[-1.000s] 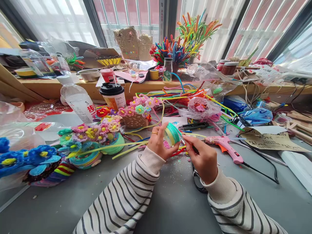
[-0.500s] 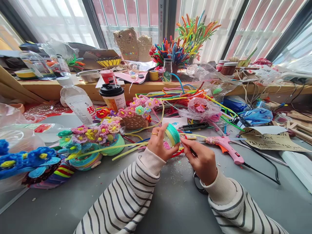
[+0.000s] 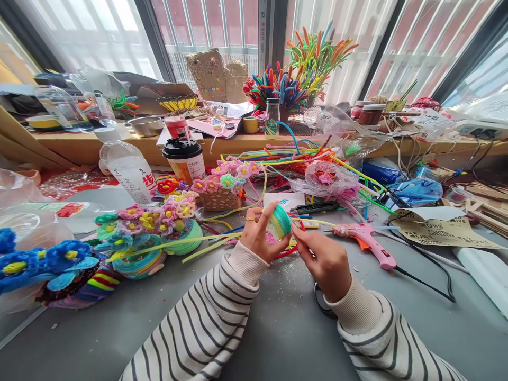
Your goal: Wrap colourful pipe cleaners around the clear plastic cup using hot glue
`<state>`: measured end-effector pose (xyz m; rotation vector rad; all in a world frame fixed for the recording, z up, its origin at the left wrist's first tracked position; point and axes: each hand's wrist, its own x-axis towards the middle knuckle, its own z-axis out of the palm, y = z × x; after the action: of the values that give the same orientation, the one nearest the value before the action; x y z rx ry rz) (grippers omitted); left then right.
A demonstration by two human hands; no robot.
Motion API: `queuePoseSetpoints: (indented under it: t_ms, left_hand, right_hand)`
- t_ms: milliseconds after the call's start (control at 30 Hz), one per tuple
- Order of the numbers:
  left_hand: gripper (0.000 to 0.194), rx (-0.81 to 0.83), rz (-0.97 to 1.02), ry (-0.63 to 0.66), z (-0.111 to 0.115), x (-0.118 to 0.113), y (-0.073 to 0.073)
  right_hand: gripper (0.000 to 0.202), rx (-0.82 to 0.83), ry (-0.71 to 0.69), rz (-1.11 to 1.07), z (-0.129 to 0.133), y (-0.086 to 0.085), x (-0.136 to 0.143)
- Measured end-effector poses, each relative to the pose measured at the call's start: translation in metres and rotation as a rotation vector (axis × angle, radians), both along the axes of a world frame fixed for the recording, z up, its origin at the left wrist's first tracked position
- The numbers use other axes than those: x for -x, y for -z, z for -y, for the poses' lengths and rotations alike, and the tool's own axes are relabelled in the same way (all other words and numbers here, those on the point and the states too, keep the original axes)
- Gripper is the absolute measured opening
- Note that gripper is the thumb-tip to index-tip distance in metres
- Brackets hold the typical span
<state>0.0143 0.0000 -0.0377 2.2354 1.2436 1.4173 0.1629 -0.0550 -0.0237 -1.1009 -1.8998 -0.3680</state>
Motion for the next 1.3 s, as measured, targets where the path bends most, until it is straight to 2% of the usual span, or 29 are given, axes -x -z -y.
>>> queuePoseSetpoints:
  t_ms: [167,367,533,767,867,1100,1300]
  left_hand:
    - [0.061,0.187,0.197,0.109,0.006,-0.007,-0.005]
    - [0.064,0.565,0.445,0.162,0.014,-0.013,-0.018]
    - [0.063,0.631,0.603,0.205,0.012,-0.013,-0.021]
    - [0.064,0.702,0.631,0.219,0.013,-0.014,-0.024]
    - [0.065,0.698,0.644,0.214,0.013,-0.014,-0.023]
    - [0.068,0.739,0.622,0.190,0.013,-0.013,-0.023]
    - [0.060,0.772,0.632,0.209,0.014,-0.012,-0.026]
  right_hand:
    - [0.024,0.003,-0.017,-0.063,0.002,-0.005,0.001]
    - [0.019,0.120,-0.048,-0.286,0.007,-0.010,0.002]
    - [0.010,0.241,-0.061,-0.448,0.007,-0.009,0.002]
    - [0.007,0.292,-0.072,-0.552,0.006,-0.012,0.001]
    - [0.007,0.264,-0.075,-0.509,0.006,-0.012,0.001]
    - [0.012,0.073,-0.087,-0.229,0.002,-0.009,-0.002]
    - [0.015,0.089,-0.104,-0.139,0.001,-0.006,-0.005]
